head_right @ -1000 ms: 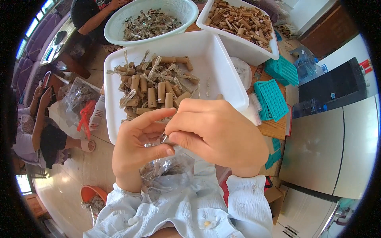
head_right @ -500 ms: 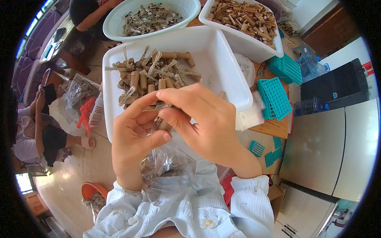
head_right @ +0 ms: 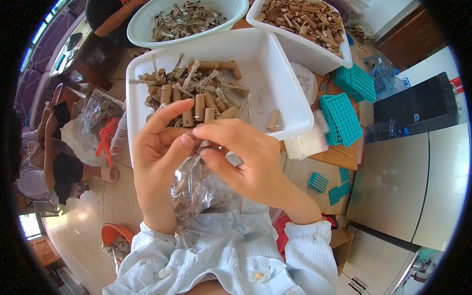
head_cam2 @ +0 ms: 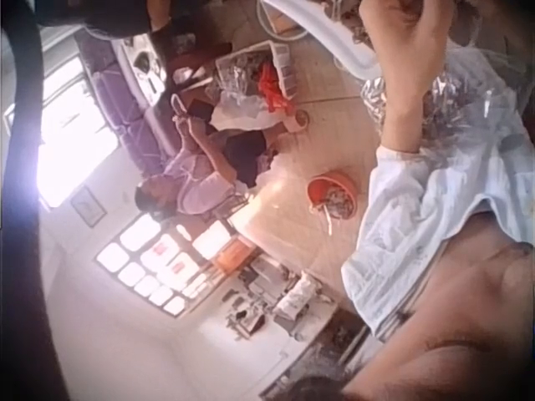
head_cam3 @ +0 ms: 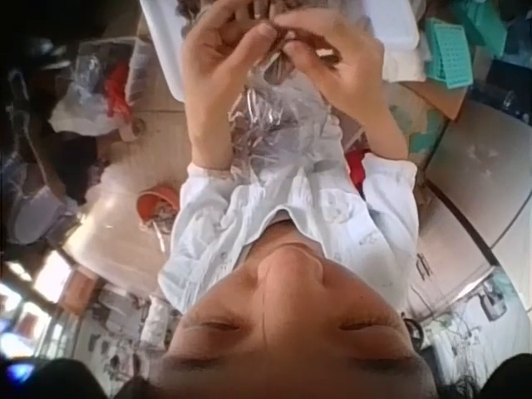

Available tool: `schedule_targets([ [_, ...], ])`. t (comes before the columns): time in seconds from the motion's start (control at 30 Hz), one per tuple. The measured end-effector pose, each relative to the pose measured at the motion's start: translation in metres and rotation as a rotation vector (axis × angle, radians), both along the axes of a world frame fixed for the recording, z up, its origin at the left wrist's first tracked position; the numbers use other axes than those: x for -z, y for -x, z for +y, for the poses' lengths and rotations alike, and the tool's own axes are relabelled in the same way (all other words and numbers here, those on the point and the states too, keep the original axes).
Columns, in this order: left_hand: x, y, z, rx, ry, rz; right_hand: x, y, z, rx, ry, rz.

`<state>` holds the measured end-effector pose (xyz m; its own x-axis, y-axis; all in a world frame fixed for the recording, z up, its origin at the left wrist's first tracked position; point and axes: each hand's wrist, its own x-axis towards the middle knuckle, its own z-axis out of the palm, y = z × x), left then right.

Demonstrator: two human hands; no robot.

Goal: The person assembles small cylindrical components by hand, inserting fiber bundles into plastic tubes, then packaging the assembled components into plastic bags.

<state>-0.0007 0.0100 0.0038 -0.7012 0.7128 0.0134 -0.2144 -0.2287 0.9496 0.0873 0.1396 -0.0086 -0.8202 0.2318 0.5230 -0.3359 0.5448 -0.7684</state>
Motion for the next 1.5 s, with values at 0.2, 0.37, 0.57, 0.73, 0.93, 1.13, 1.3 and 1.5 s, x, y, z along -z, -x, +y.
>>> schedule_targets([
  [0.2,0.003,0.004,0.003,0.004,-0.098,0.023,-0.004,0.005,-0.001,0.082,-0.11,0.135],
  [0.37,0.004,0.007,0.001,-0.063,-0.072,0.091,-0.012,-0.003,-0.007,0.251,-0.016,0.012],
  [0.57,0.005,0.004,0.001,-0.04,-0.141,0.066,-0.015,0.004,-0.006,0.272,-0.253,0.058],
  [0.73,0.003,0.003,0.003,-0.078,-0.169,0.135,-0.001,0.013,-0.005,0.172,-0.301,0.117],
  [0.93,0.011,0.01,0.0,-0.131,-0.274,0.115,-0.003,0.014,0.006,-0.079,-0.342,0.039],
  [1.13,0.008,0.006,0.008,-0.101,-0.547,-0.09,0.006,0.017,0.0,-0.211,0.661,-0.11],
  [1.3,0.015,0.009,0.009,-0.159,-0.456,0.152,0.003,0.019,0.005,-0.194,0.489,-0.199],
  [1.5,0.005,0.008,0.008,-0.636,0.064,1.233,-0.006,0.02,0.001,0.004,0.274,-0.19],
])
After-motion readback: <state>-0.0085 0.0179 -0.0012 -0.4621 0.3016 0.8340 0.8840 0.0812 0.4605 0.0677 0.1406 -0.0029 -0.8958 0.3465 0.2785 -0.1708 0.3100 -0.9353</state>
